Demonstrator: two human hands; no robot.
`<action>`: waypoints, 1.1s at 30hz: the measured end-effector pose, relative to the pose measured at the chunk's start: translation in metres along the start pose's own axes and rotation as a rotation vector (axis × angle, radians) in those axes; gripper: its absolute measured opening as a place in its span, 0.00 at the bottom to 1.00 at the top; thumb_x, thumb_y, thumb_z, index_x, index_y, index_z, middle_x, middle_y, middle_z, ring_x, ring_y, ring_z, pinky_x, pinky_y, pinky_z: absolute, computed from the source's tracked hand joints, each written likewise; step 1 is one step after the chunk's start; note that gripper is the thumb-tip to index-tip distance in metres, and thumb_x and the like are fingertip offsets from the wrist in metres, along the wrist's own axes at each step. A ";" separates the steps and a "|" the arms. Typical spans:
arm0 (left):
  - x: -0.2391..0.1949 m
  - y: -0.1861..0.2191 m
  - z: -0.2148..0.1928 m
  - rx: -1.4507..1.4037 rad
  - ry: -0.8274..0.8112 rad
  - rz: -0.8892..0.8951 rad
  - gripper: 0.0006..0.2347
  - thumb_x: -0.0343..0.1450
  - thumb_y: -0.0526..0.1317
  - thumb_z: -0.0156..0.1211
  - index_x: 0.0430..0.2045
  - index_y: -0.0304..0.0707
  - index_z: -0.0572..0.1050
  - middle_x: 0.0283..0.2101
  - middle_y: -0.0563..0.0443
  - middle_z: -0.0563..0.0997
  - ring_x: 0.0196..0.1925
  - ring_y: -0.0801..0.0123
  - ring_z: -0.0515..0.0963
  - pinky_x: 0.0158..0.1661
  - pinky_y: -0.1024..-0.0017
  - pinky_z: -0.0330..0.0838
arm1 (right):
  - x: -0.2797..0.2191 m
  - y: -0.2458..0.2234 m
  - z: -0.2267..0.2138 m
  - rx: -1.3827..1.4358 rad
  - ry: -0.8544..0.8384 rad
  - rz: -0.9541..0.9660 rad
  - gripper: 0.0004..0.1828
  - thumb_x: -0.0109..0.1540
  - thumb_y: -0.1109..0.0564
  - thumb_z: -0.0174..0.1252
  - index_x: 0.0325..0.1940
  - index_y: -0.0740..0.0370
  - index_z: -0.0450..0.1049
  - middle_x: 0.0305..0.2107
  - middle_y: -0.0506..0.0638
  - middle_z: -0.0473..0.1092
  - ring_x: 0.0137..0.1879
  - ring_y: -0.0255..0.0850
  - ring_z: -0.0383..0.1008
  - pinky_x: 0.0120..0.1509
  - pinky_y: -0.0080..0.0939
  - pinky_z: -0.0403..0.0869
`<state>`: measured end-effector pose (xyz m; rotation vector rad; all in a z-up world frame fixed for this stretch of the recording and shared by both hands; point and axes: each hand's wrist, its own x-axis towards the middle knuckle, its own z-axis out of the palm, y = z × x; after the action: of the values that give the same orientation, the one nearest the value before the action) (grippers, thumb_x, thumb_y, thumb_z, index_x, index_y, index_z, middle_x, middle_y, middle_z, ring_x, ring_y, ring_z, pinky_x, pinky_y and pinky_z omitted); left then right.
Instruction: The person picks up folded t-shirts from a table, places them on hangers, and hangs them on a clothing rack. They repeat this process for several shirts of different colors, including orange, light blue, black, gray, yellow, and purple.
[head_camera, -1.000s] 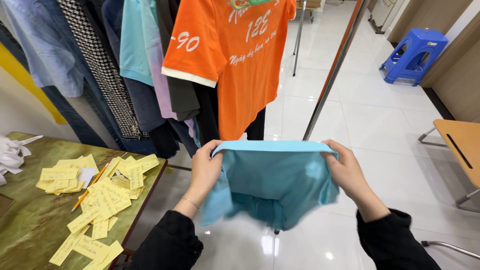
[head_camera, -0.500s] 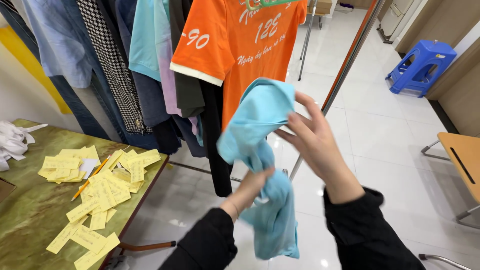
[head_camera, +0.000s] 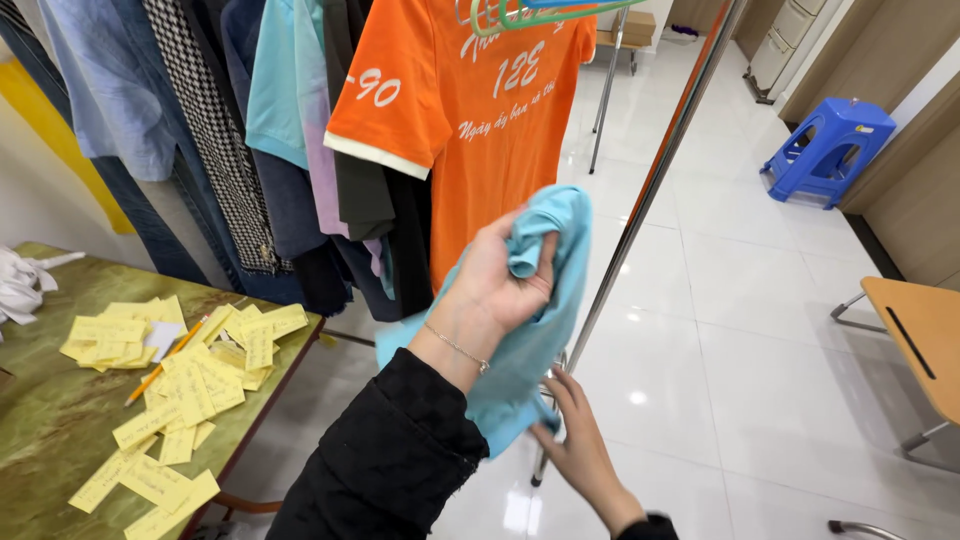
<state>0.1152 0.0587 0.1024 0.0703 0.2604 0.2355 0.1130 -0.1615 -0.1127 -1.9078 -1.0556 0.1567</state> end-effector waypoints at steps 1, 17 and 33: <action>0.004 0.008 0.001 -0.009 -0.010 0.033 0.06 0.72 0.34 0.63 0.41 0.39 0.81 0.35 0.51 0.86 0.33 0.66 0.86 0.38 0.71 0.87 | 0.016 -0.010 -0.001 0.028 0.013 -0.117 0.14 0.67 0.56 0.57 0.57 0.53 0.77 0.68 0.53 0.65 0.73 0.49 0.68 0.72 0.48 0.68; -0.100 -0.060 -0.106 1.838 0.061 0.662 0.37 0.69 0.38 0.54 0.75 0.39 0.44 0.75 0.41 0.59 0.76 0.51 0.58 0.69 0.57 0.58 | 0.124 -0.137 -0.082 0.212 -0.094 0.189 0.12 0.63 0.57 0.56 0.32 0.61 0.84 0.26 0.44 0.79 0.34 0.32 0.76 0.44 0.35 0.73; -0.055 0.034 -0.078 2.564 0.255 1.296 0.27 0.59 0.28 0.62 0.53 0.56 0.70 0.46 0.47 0.67 0.40 0.48 0.74 0.18 0.57 0.76 | 0.144 -0.204 -0.165 -0.063 -0.068 0.154 0.12 0.59 0.50 0.71 0.29 0.59 0.92 0.24 0.43 0.85 0.32 0.32 0.77 0.40 0.33 0.73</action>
<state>0.0351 0.0817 0.0441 2.8310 0.5868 1.0546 0.1611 -0.1235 0.1801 -2.0535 -0.9677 0.2805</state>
